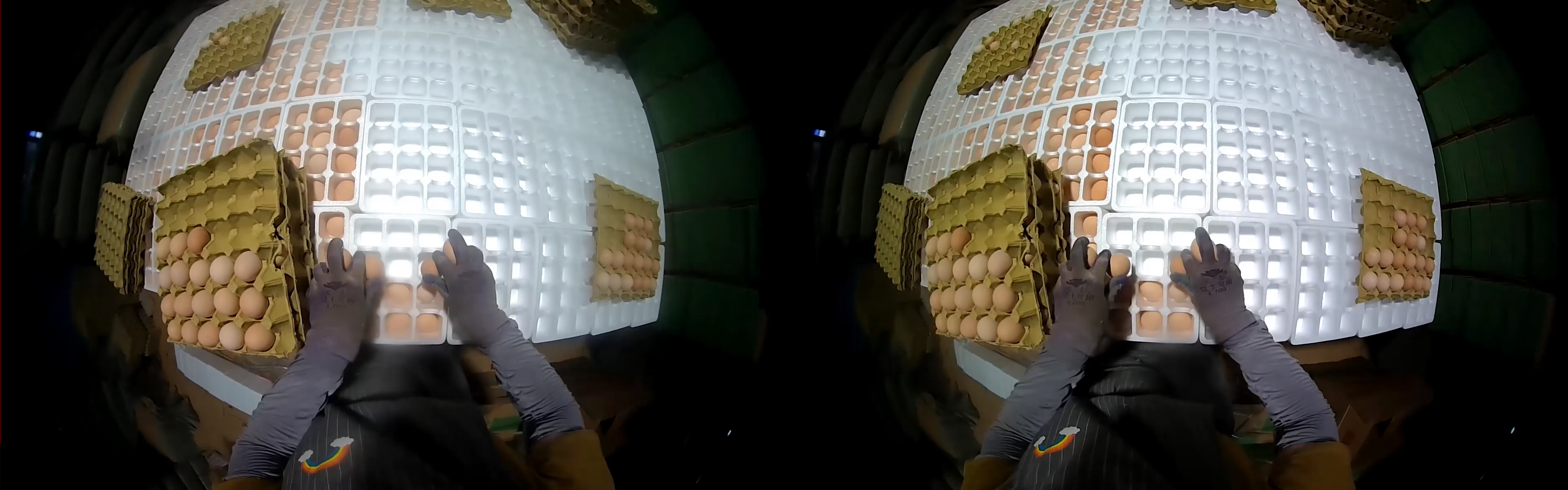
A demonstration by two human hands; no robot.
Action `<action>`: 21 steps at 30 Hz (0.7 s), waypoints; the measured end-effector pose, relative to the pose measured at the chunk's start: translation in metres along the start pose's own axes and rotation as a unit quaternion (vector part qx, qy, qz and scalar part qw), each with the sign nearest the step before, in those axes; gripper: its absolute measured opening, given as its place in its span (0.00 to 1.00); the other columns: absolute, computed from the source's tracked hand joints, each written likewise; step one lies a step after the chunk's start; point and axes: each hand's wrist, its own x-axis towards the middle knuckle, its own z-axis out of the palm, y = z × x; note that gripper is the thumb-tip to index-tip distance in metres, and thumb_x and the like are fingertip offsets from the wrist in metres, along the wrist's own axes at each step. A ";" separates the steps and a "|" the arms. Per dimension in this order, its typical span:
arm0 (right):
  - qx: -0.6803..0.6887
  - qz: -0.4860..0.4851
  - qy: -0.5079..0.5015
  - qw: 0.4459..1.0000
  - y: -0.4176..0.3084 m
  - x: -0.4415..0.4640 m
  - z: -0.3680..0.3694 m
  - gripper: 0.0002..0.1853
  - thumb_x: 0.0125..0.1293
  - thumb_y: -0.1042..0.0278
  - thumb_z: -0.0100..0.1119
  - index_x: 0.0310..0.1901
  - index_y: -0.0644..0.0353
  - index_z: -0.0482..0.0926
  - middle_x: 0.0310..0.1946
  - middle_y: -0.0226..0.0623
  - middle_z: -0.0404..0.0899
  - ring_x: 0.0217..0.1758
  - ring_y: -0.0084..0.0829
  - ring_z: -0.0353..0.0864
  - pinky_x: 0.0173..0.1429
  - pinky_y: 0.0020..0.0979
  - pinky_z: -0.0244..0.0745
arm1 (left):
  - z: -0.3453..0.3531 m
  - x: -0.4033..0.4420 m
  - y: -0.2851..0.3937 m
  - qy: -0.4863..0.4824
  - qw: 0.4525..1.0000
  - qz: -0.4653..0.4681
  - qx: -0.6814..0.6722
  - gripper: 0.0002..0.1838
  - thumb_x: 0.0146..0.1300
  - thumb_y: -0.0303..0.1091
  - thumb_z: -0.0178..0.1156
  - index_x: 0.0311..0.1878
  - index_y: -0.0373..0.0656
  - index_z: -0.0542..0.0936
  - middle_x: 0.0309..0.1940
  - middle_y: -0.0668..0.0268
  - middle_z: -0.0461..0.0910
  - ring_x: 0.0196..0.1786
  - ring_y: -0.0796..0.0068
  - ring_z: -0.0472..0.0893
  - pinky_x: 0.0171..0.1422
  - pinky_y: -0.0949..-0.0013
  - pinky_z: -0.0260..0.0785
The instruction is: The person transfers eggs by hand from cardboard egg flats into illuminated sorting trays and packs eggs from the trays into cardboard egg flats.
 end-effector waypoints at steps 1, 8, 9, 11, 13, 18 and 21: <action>-0.006 -0.014 -0.024 1.000 0.000 0.005 0.004 0.19 0.64 0.56 0.68 0.54 0.51 0.80 0.70 0.45 0.65 0.60 0.46 0.73 0.58 0.43 0.78 | 0.019 0.007 -0.002 0.006 1.000 -0.013 0.009 0.23 0.66 0.45 0.66 0.62 0.49 0.79 0.71 0.57 0.62 0.63 0.50 0.73 0.65 0.52 0.72; 0.165 -0.068 -0.057 0.982 -0.020 0.033 0.026 0.13 0.63 0.59 0.69 0.49 0.47 0.84 0.63 0.42 0.73 0.52 0.43 0.83 0.53 0.41 0.82 | 0.036 0.049 0.001 0.065 0.988 -0.027 -0.134 0.24 0.69 0.41 0.63 0.67 0.55 0.76 0.67 0.56 0.69 0.60 0.51 0.79 0.63 0.55 0.75; 0.189 -0.050 -0.051 0.979 -0.019 0.040 0.025 0.12 0.63 0.58 0.69 0.47 0.47 0.84 0.61 0.40 0.75 0.49 0.40 0.85 0.51 0.39 0.82 | 0.032 0.059 0.003 0.020 0.990 -0.023 -0.140 0.26 0.68 0.40 0.63 0.69 0.57 0.74 0.67 0.58 0.69 0.61 0.54 0.78 0.63 0.55 0.74; 0.298 0.012 0.019 0.954 0.002 0.051 0.034 0.10 0.60 0.63 0.73 0.37 0.58 0.83 0.54 0.41 0.79 0.50 0.42 0.84 0.52 0.40 0.80 | 0.043 0.068 0.009 0.025 0.995 -0.027 -0.091 0.27 0.69 0.39 0.62 0.71 0.57 0.73 0.65 0.57 0.70 0.62 0.53 0.77 0.64 0.56 0.73; 0.368 0.020 0.109 0.923 0.013 0.064 0.034 0.11 0.59 0.67 0.73 0.37 0.60 0.79 0.55 0.44 0.77 0.53 0.46 0.81 0.55 0.41 0.77 | 0.059 0.076 0.022 0.134 0.975 -0.008 -0.178 0.28 0.69 0.38 0.63 0.71 0.56 0.72 0.65 0.56 0.69 0.63 0.53 0.75 0.64 0.56 0.73; 0.286 -0.047 0.112 0.951 0.026 0.065 0.059 0.18 0.61 0.79 0.62 0.52 0.58 0.72 0.64 0.48 0.70 0.70 0.54 0.66 0.74 0.50 0.61 | 0.086 0.100 0.054 0.233 0.913 0.056 -0.330 0.28 0.70 0.27 0.56 0.73 0.43 0.68 0.70 0.48 0.65 0.71 0.46 0.68 0.72 0.51 0.66; 0.416 0.045 0.103 0.902 0.029 0.058 0.065 0.15 0.66 0.77 0.54 0.54 0.59 0.76 0.68 0.49 0.69 0.69 0.47 0.72 0.71 0.41 0.68 | 0.086 0.089 0.051 0.277 0.911 0.085 -0.294 0.31 0.70 0.26 0.56 0.76 0.42 0.63 0.73 0.47 0.61 0.75 0.43 0.64 0.73 0.49 0.65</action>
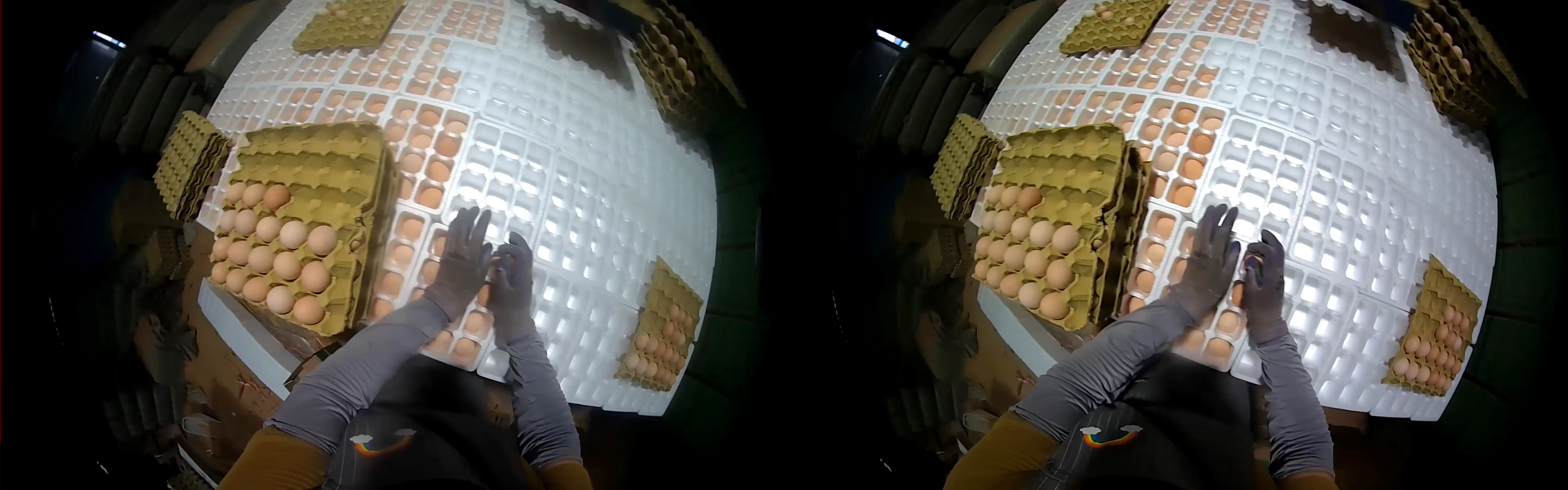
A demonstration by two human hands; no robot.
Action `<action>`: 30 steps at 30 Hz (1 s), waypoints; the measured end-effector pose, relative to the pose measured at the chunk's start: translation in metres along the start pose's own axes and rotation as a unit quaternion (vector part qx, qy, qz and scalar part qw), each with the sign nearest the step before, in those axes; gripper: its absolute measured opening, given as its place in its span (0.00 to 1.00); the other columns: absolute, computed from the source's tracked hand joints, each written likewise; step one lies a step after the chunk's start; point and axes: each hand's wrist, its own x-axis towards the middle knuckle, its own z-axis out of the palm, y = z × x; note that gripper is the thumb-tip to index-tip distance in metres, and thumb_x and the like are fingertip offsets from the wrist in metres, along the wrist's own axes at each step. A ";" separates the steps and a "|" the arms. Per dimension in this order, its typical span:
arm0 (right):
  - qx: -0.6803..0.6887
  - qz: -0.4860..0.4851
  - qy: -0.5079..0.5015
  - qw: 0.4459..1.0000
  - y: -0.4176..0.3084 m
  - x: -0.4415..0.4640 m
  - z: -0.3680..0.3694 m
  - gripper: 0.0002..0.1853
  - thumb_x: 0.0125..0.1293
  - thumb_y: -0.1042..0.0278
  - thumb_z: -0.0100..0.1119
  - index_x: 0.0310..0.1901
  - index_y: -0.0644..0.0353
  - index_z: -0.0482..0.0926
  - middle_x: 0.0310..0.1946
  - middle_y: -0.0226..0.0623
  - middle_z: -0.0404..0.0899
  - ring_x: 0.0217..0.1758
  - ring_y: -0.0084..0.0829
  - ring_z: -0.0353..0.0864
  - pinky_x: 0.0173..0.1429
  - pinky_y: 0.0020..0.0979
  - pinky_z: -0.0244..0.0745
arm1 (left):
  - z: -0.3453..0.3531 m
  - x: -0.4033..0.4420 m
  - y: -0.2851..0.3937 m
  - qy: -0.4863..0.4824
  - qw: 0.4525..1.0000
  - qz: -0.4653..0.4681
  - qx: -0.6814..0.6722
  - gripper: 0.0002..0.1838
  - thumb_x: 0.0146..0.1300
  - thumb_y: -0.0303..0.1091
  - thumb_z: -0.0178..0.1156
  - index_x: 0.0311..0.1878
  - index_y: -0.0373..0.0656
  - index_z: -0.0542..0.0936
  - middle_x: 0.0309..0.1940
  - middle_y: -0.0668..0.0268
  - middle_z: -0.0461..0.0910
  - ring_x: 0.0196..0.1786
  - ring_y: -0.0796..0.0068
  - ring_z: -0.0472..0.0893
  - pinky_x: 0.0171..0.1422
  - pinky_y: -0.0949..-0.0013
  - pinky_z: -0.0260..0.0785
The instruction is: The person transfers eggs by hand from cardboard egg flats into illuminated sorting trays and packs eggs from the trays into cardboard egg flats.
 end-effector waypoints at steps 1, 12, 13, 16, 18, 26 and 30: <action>-0.005 -0.015 0.036 0.999 -0.021 0.001 -0.002 0.16 0.63 0.79 0.57 0.54 0.62 0.77 0.66 0.48 0.72 0.66 0.43 0.75 0.68 0.36 0.70 | -0.024 -0.002 0.015 -0.014 0.999 -0.008 -0.051 0.31 0.71 0.26 0.56 0.76 0.42 0.63 0.72 0.46 0.63 0.74 0.43 0.65 0.73 0.49 0.65; -0.147 -0.296 -0.246 0.911 -0.268 0.065 0.157 0.14 0.68 0.58 0.63 0.50 0.54 0.81 0.42 0.39 0.82 0.49 0.44 0.80 0.56 0.43 0.74 | -0.377 -0.018 -0.060 0.138 0.985 -0.104 0.019 0.14 0.66 0.24 0.62 0.54 0.40 0.84 0.51 0.55 0.84 0.56 0.56 0.83 0.62 0.60 0.75; -0.185 -0.321 -0.241 0.897 -0.270 0.076 0.182 0.15 0.67 0.57 0.63 0.51 0.54 0.81 0.42 0.39 0.81 0.50 0.44 0.80 0.57 0.43 0.74 | -0.398 -0.008 -0.091 0.113 0.983 -0.147 -0.013 0.14 0.67 0.28 0.63 0.55 0.41 0.84 0.52 0.56 0.84 0.55 0.59 0.83 0.60 0.61 0.76; -0.291 -0.343 -0.279 0.848 -0.261 0.101 0.230 0.15 0.67 0.56 0.64 0.51 0.53 0.81 0.42 0.38 0.82 0.51 0.42 0.80 0.59 0.43 0.72 | -0.426 0.029 -0.165 -0.050 0.990 -0.029 0.130 0.19 0.67 0.35 0.66 0.60 0.44 0.83 0.57 0.62 0.84 0.66 0.60 0.77 0.68 0.60 0.71; -0.306 -0.322 -0.293 0.847 -0.263 0.105 0.242 0.15 0.67 0.57 0.64 0.51 0.53 0.81 0.42 0.39 0.83 0.51 0.42 0.80 0.58 0.42 0.73 | -0.426 0.046 -0.186 -0.147 0.972 0.020 0.181 0.22 0.65 0.38 0.68 0.62 0.49 0.82 0.60 0.65 0.82 0.73 0.57 0.70 0.74 0.55 0.65; -0.230 -0.132 -0.339 0.902 -0.299 0.104 0.237 0.20 0.67 0.58 0.67 0.57 0.57 0.80 0.46 0.40 0.82 0.51 0.40 0.82 0.58 0.40 0.76 | -0.423 0.056 -0.229 -0.189 0.962 0.137 0.139 0.23 0.68 0.43 0.64 0.65 0.53 0.79 0.60 0.60 0.81 0.70 0.54 0.72 0.74 0.53 0.65; -0.334 -0.287 -0.292 0.849 -0.269 0.100 0.252 0.23 0.61 0.56 0.70 0.55 0.56 0.78 0.42 0.42 0.79 0.51 0.47 0.77 0.60 0.45 0.72 | -0.433 0.048 -0.221 -0.089 0.929 -0.175 -0.314 0.18 0.75 0.39 0.59 0.63 0.44 0.78 0.55 0.62 0.81 0.61 0.66 0.80 0.66 0.61 0.73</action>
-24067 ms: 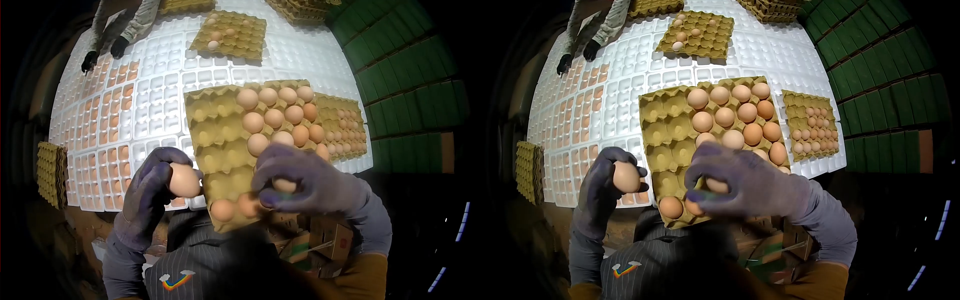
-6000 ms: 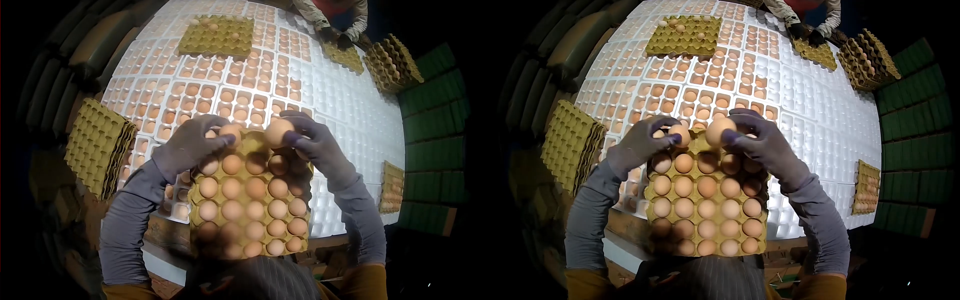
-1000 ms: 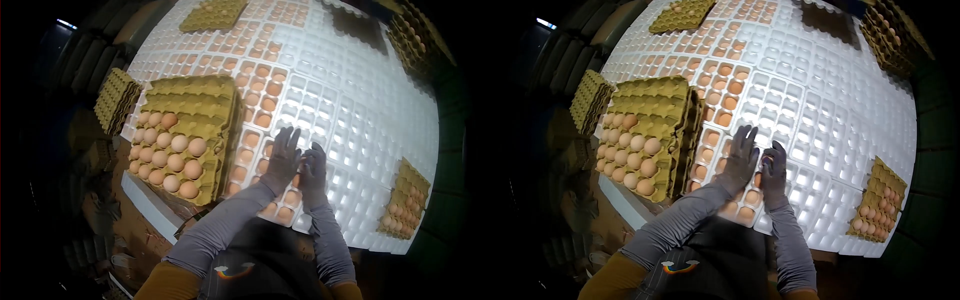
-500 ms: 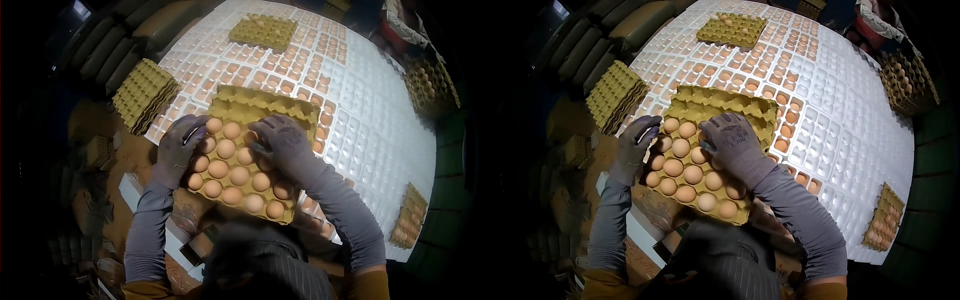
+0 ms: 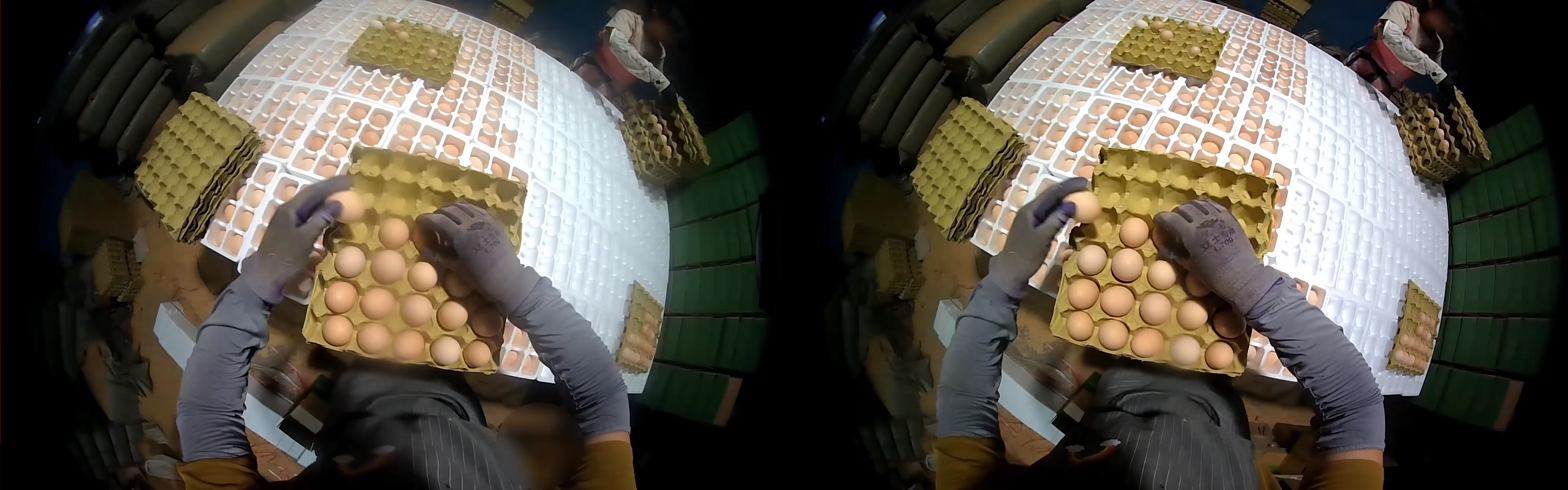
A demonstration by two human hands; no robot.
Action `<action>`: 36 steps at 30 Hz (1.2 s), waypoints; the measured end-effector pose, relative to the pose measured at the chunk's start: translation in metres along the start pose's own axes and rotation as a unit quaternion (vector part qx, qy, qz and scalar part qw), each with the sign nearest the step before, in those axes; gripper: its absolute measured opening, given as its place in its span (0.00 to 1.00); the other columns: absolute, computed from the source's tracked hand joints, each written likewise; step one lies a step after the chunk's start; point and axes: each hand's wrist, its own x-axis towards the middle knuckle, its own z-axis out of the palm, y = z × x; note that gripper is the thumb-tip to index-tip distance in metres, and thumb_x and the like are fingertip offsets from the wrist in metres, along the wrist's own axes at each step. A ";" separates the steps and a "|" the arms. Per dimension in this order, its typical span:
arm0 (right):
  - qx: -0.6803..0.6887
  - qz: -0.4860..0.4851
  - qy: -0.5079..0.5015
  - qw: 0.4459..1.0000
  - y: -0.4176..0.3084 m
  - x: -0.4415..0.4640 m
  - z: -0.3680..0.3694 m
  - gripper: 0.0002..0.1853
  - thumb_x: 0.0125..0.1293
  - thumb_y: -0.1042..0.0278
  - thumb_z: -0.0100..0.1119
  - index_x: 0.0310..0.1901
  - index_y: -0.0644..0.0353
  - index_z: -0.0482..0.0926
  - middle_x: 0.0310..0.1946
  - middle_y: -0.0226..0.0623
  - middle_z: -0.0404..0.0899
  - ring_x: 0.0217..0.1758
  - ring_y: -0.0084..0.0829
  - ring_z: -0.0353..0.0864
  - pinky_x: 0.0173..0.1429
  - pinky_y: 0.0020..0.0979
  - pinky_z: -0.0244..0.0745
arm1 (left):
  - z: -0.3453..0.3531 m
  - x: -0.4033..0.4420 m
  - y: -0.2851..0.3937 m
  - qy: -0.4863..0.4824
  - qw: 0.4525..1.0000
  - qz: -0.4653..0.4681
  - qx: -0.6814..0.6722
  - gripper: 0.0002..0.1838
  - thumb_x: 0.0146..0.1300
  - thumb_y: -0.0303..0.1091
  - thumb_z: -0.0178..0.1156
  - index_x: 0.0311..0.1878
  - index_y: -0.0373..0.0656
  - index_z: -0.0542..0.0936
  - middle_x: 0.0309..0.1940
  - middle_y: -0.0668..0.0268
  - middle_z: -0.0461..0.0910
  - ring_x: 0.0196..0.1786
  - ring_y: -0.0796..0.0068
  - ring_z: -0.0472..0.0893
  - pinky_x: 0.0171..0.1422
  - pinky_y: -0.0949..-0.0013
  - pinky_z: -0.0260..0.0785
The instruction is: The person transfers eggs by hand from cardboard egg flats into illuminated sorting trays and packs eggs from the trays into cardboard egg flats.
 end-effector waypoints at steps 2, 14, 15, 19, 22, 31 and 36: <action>0.054 0.041 0.003 0.998 -0.005 -0.002 -0.007 0.22 0.63 0.58 0.70 0.56 0.55 0.78 0.44 0.41 0.80 0.51 0.44 0.79 0.58 0.44 0.75 | -0.006 -0.007 0.005 0.001 0.990 -0.057 -0.126 0.16 0.74 0.41 0.59 0.56 0.41 0.77 0.49 0.64 0.78 0.54 0.71 0.81 0.60 0.65 0.76; -0.026 0.086 -0.148 0.985 -0.029 0.056 -0.010 0.14 0.72 0.57 0.56 0.48 0.59 0.80 0.40 0.45 0.84 0.44 0.42 0.85 0.49 0.42 0.79 | -0.005 -0.021 0.008 -0.168 0.880 0.063 0.440 0.28 0.59 0.47 0.74 0.60 0.48 0.79 0.61 0.59 0.71 0.54 0.54 0.82 0.56 0.55 0.77; -0.029 0.112 -0.193 0.974 -0.038 0.066 -0.015 0.14 0.72 0.56 0.56 0.47 0.58 0.81 0.40 0.44 0.85 0.45 0.44 0.86 0.49 0.43 0.79 | -0.008 -0.021 0.005 -0.166 0.870 0.094 0.455 0.28 0.59 0.45 0.73 0.60 0.44 0.78 0.62 0.58 0.72 0.56 0.58 0.81 0.57 0.58 0.77; -0.008 0.078 -0.157 0.985 -0.029 0.059 -0.011 0.13 0.70 0.55 0.56 0.44 0.55 0.83 0.39 0.43 0.86 0.44 0.48 0.86 0.48 0.46 0.79 | -0.026 -0.024 0.011 -0.121 0.985 -0.104 0.072 0.26 0.66 0.41 0.67 0.63 0.38 0.76 0.57 0.59 0.79 0.53 0.69 0.82 0.51 0.65 0.78; -0.033 0.057 -0.158 0.985 -0.028 0.060 -0.007 0.13 0.70 0.56 0.58 0.42 0.56 0.85 0.36 0.41 0.86 0.41 0.43 0.87 0.46 0.42 0.80 | -0.039 -0.041 0.039 -0.128 0.959 -0.149 -0.205 0.22 0.73 0.36 0.57 0.67 0.40 0.73 0.53 0.60 0.78 0.50 0.77 0.81 0.46 0.72 0.78; 0.691 0.213 -0.053 0.689 -0.033 0.031 -0.059 0.19 0.62 0.73 0.61 0.56 0.59 0.78 0.62 0.42 0.74 0.52 0.36 0.84 0.49 0.28 0.80 | -0.002 -0.064 0.029 -0.160 0.790 0.132 0.577 0.21 0.63 0.48 0.67 0.56 0.53 0.79 0.67 0.60 0.64 0.58 0.57 0.73 0.57 0.53 0.75; -0.110 0.079 -0.204 0.970 -0.074 0.036 -0.022 0.15 0.62 0.68 0.65 0.51 0.56 0.82 0.66 0.39 0.69 0.65 0.47 0.75 0.64 0.36 0.77 | 0.001 -0.063 0.025 -0.174 0.730 0.164 0.640 0.22 0.63 0.50 0.67 0.56 0.54 0.79 0.68 0.59 0.65 0.57 0.60 0.74 0.57 0.55 0.75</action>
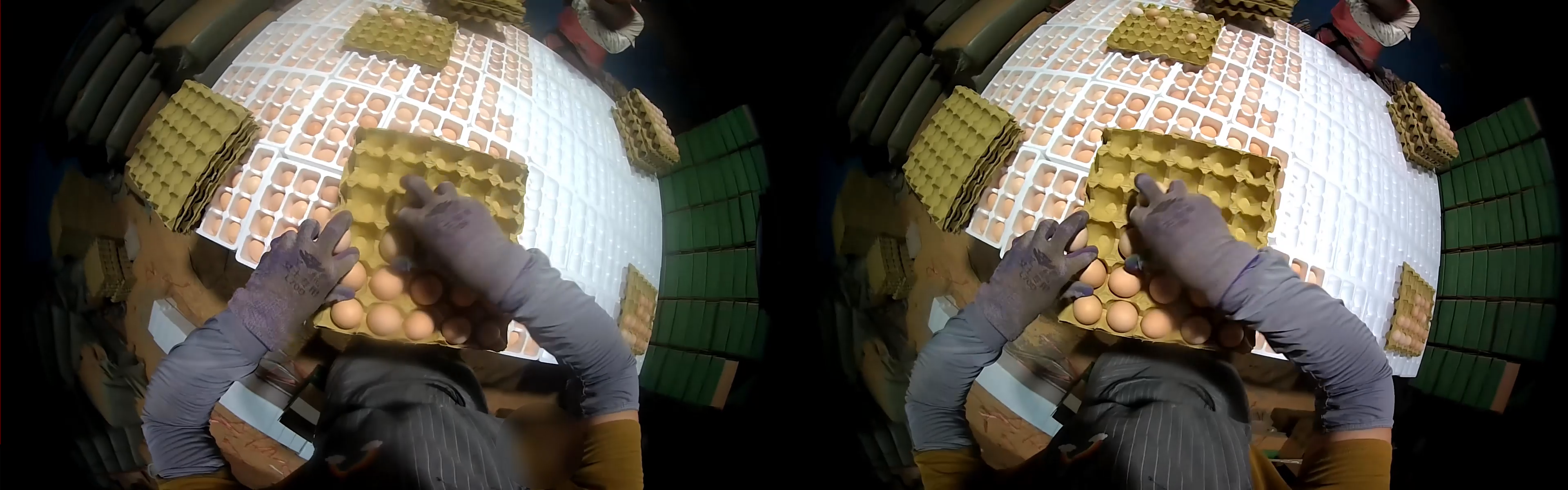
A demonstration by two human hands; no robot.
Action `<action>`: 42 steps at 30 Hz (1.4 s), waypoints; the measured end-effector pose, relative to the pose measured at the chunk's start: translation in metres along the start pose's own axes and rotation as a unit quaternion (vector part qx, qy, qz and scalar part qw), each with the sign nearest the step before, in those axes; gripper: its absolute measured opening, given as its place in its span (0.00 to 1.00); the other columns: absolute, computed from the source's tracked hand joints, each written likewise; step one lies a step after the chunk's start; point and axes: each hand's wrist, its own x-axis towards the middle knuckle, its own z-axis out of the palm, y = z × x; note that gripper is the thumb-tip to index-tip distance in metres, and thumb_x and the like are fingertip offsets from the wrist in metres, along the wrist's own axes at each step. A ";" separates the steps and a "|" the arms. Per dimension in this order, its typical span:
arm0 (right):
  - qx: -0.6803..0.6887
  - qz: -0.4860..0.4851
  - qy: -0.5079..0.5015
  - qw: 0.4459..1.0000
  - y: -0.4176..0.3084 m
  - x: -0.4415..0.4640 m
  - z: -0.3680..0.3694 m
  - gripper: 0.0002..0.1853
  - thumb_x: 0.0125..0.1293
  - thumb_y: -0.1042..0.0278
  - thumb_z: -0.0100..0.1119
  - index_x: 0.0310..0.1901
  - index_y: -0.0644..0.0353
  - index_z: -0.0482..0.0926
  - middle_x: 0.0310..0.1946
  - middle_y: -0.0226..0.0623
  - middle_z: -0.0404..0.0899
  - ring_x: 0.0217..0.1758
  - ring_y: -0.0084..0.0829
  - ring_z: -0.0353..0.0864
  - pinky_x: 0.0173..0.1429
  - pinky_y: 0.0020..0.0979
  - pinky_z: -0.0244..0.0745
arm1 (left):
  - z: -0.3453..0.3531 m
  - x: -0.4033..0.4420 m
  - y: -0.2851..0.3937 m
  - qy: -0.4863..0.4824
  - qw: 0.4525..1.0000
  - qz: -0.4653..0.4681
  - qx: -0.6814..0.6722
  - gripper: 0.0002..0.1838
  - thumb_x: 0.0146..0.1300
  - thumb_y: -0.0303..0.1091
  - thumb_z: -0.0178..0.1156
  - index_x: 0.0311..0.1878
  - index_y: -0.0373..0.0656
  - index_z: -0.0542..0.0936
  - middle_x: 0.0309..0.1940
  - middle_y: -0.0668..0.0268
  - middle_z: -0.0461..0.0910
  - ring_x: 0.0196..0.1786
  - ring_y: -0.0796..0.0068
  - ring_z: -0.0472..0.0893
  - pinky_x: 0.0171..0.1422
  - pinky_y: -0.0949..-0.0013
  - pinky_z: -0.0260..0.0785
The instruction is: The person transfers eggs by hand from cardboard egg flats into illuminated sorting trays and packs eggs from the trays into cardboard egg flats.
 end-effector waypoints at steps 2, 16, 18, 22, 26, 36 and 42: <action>-0.014 -0.010 -0.012 1.000 -0.004 -0.001 0.007 0.16 0.65 0.63 0.64 0.53 0.56 0.81 0.69 0.39 0.66 0.66 0.46 0.75 0.63 0.36 0.77 | -0.005 0.000 -0.001 0.009 0.993 -0.036 -0.111 0.25 0.61 0.52 0.68 0.58 0.53 0.80 0.68 0.58 0.66 0.55 0.62 0.76 0.56 0.58 0.76; 0.817 0.114 0.191 0.531 0.086 -0.199 0.060 0.37 0.78 0.35 0.41 0.67 0.65 0.71 0.58 0.44 0.81 0.50 0.31 0.85 0.46 0.30 0.85 | -0.050 0.059 0.077 -0.071 0.640 -0.121 -0.756 0.41 0.66 0.69 0.55 0.64 0.39 0.76 0.54 0.58 0.81 0.54 0.66 0.82 0.56 0.65 0.77; 0.772 0.157 0.259 0.559 0.128 -0.248 0.085 0.32 0.78 0.43 0.51 0.66 0.65 0.73 0.58 0.43 0.80 0.50 0.30 0.85 0.43 0.28 0.84 | -0.067 0.100 0.099 0.011 0.785 -0.059 -0.616 0.35 0.61 0.59 0.67 0.58 0.37 0.80 0.57 0.58 0.79 0.60 0.65 0.80 0.63 0.63 0.75; 0.432 0.336 0.403 0.734 0.223 -0.288 0.148 0.26 0.59 0.59 0.77 0.56 0.61 0.81 0.63 0.39 0.71 0.46 0.31 0.84 0.46 0.33 0.83 | -0.064 0.206 0.178 0.023 0.961 0.047 -0.270 0.21 0.58 0.41 0.75 0.53 0.47 0.84 0.65 0.56 0.72 0.57 0.58 0.81 0.61 0.57 0.76; 0.115 0.330 0.309 0.885 0.273 -0.270 0.178 0.28 0.54 0.51 0.77 0.56 0.49 0.80 0.66 0.44 0.67 0.58 0.47 0.78 0.58 0.43 0.80 | 0.006 0.321 0.256 -0.114 0.991 0.055 -0.030 0.15 0.62 0.40 0.70 0.50 0.49 0.83 0.60 0.53 0.73 0.57 0.54 0.81 0.58 0.55 0.78; 0.141 0.128 0.276 0.942 0.322 -0.196 0.217 0.17 0.64 0.63 0.64 0.55 0.43 0.83 0.59 0.40 0.74 0.49 0.40 0.83 0.48 0.39 0.82 | 0.070 0.408 0.262 -0.250 0.956 -0.041 -0.149 0.25 0.68 0.47 0.62 0.67 0.53 0.78 0.61 0.54 0.78 0.58 0.53 0.81 0.64 0.54 0.73; 0.441 0.203 0.488 0.726 0.359 -0.171 0.215 0.22 0.65 0.76 0.63 0.61 0.55 0.78 0.44 0.40 0.77 0.44 0.40 0.78 0.50 0.38 0.76 | 0.109 0.432 0.278 -0.036 0.921 -0.042 -0.387 0.24 0.67 0.35 0.60 0.67 0.48 0.76 0.56 0.56 0.77 0.51 0.58 0.82 0.58 0.63 0.75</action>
